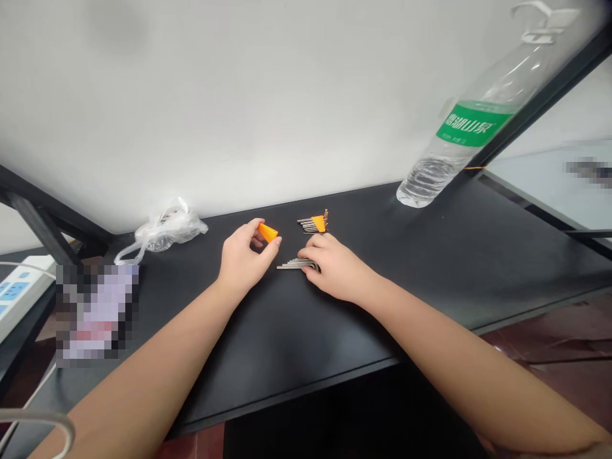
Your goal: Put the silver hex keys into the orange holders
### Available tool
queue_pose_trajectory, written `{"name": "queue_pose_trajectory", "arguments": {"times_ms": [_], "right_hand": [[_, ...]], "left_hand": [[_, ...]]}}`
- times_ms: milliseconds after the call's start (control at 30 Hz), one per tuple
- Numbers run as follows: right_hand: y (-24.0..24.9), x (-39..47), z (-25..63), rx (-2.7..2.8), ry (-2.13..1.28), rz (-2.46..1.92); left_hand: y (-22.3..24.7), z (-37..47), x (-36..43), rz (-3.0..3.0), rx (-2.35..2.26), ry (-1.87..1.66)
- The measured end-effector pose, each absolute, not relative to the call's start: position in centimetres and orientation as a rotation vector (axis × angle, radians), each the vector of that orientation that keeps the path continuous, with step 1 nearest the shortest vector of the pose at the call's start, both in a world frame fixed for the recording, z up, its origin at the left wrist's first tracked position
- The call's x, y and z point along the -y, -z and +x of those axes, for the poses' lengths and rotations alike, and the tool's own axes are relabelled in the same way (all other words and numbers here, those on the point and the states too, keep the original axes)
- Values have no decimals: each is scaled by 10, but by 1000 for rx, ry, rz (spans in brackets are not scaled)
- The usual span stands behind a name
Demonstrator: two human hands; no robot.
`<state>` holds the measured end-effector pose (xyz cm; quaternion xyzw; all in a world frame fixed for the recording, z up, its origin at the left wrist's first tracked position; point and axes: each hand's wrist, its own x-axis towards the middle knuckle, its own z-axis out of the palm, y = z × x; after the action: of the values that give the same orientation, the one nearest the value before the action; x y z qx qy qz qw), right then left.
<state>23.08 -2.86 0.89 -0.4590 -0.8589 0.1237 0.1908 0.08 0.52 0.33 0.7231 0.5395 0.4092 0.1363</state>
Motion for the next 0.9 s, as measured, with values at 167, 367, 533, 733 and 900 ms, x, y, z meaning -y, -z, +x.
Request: {"name": "queue_pose_trajectory", "arguments": {"times_ms": [167,367,533,733,900], "right_hand": [[-13,29,236,2398,-384,-1401],[-10,28,235,2411,-412,-1383],[-7,27,233,2424,-413,-1326],[-12,27,238,2348,-430,-1290],[-19,24,256,2327,-501,-1376]], "left_hand": [[-2,0,-6,2086,-1566,-1171],[0,-1,-7,2121,-1570,-1139],[1,-2,-8,2252,-1599,-1017],[9,-5,-11,2472,-1727,-806],[16,-7,-14,2523,-1837,-618]]}}
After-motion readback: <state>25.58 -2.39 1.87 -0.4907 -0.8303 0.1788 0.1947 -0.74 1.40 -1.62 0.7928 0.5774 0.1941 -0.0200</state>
